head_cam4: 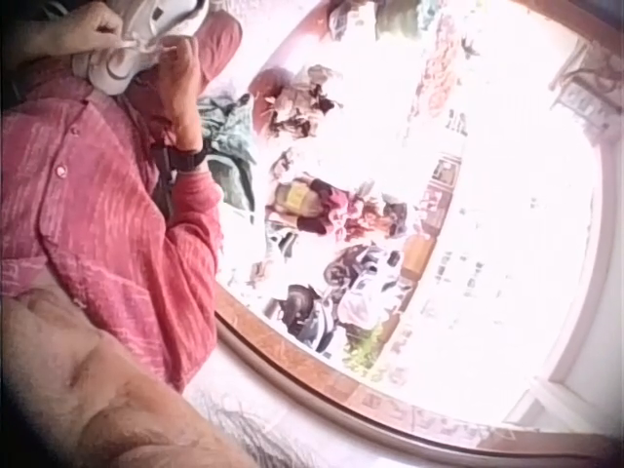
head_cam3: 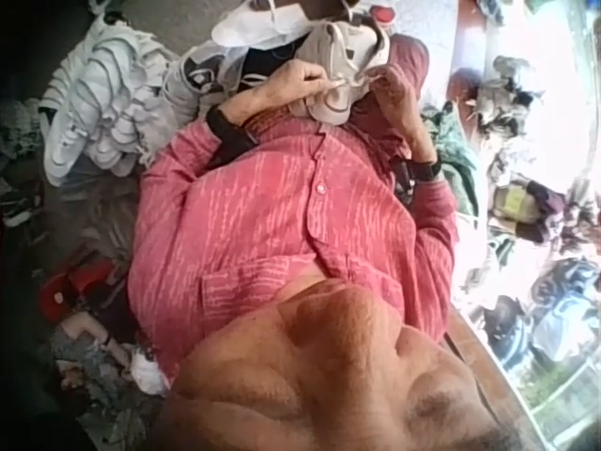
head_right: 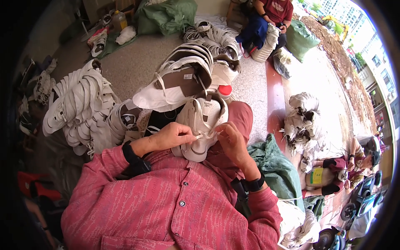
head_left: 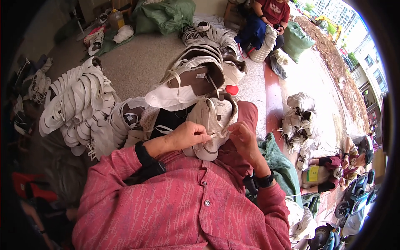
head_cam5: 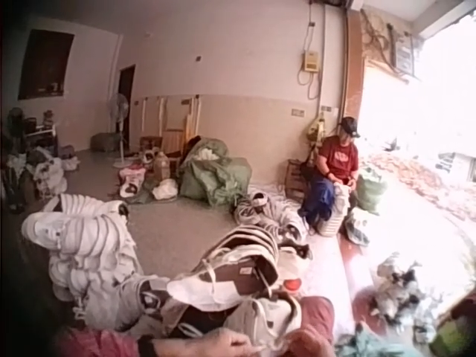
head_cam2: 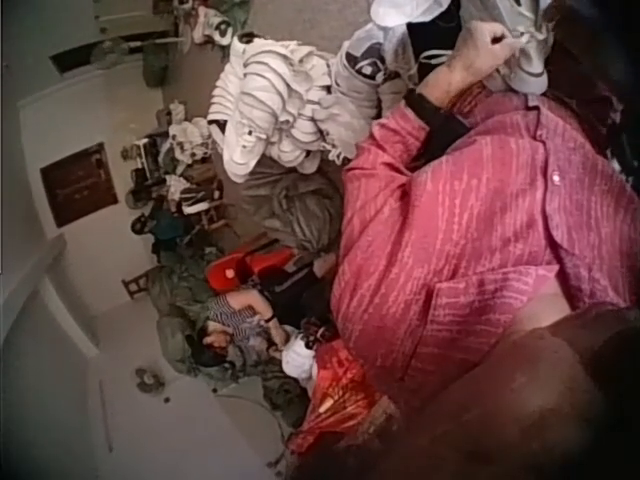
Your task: Lacing white shoe uppers in a manufacturing environment.
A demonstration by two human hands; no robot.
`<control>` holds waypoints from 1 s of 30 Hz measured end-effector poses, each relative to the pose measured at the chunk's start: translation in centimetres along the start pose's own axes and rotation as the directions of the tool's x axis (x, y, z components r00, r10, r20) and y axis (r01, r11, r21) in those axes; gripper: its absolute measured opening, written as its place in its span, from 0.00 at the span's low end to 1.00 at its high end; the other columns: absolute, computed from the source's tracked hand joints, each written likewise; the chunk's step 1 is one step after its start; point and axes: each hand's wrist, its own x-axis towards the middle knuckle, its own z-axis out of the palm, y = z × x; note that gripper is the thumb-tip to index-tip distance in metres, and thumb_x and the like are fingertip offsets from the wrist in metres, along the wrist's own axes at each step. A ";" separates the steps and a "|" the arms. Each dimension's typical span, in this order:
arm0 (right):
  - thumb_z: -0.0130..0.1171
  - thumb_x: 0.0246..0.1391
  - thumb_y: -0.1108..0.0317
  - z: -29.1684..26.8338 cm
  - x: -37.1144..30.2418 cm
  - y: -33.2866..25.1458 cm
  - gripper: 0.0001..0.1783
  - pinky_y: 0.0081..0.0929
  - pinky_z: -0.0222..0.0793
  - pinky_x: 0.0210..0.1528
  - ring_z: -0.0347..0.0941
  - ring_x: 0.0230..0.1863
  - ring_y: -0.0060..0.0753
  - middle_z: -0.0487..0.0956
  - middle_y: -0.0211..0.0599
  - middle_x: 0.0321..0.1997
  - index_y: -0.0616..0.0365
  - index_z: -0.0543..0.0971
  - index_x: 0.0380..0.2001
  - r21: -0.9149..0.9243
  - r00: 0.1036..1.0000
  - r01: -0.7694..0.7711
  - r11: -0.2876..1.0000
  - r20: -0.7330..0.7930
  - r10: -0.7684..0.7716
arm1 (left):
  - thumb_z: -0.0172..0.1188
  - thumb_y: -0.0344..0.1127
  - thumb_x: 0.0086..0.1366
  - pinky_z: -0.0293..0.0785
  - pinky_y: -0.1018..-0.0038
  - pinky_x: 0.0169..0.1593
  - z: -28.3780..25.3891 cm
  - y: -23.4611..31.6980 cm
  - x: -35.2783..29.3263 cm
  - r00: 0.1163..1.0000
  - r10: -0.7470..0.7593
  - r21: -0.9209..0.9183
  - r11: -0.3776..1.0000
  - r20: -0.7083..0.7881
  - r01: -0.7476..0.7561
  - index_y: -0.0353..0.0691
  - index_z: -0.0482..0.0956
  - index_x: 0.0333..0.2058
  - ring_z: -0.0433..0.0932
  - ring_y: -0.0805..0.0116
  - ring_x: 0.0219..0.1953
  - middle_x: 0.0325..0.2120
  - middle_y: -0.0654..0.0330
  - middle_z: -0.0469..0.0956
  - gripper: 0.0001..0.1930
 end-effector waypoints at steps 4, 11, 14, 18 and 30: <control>0.60 0.51 0.80 0.9 -0.3 -0.2 0.11 0.23 0.69 0.38 0.73 0.36 0.27 0.74 0.35 0.38 0.62 0.75 0.38 -0.012 1.000 0.016 1.000 -0.013 -0.016 | 0.64 0.38 0.61 0.71 0.75 0.32 -0.8 0.1 -0.3 0.984 0.175 0.203 0.964 0.013 -0.174 0.34 0.81 0.29 0.74 0.76 0.26 0.23 0.61 0.79 0.11; 0.62 0.52 0.79 0.6 0.2 1.8 0.06 0.22 0.67 0.39 0.71 0.37 0.29 0.72 0.34 0.37 0.63 0.76 0.33 -0.005 0.989 0.144 0.990 0.016 -0.144 | 0.64 0.39 0.56 0.73 0.67 0.36 -2.8 1.4 0.1 0.970 0.234 0.449 0.861 0.068 -0.240 0.39 0.80 0.28 0.79 0.56 0.31 0.27 0.57 0.78 0.09; 0.61 0.54 0.76 -0.7 0.9 0.4 0.04 0.24 0.66 0.42 0.70 0.39 0.31 0.72 0.35 0.36 0.62 0.76 0.32 0.023 0.993 0.034 0.999 0.115 -0.036 | 0.65 0.38 0.55 0.72 0.67 0.35 -3.1 1.0 0.3 0.953 0.286 0.507 0.810 0.096 -0.294 0.38 0.79 0.28 0.78 0.55 0.30 0.26 0.56 0.76 0.09; 0.62 0.54 0.72 -0.8 1.6 0.8 0.06 0.26 0.65 0.45 0.70 0.42 0.36 0.72 0.38 0.38 0.62 0.76 0.33 -0.108 0.993 0.019 0.994 0.118 -0.007 | 0.64 0.39 0.56 0.72 0.65 0.36 -3.2 1.2 0.6 0.961 0.249 0.539 0.797 0.117 -0.272 0.39 0.79 0.28 0.78 0.54 0.32 0.27 0.56 0.76 0.09; 0.60 0.47 0.70 0.3 5.7 -1.4 0.08 0.39 0.61 0.52 0.71 0.40 0.42 0.74 0.37 0.32 0.53 0.74 0.33 -0.614 0.922 0.386 0.688 0.276 -0.271 | 0.63 0.40 0.57 0.73 0.66 0.41 -2.3 0.4 0.5 0.927 0.314 0.465 0.802 0.205 -0.375 0.40 0.80 0.29 0.77 0.55 0.37 0.32 0.58 0.76 0.09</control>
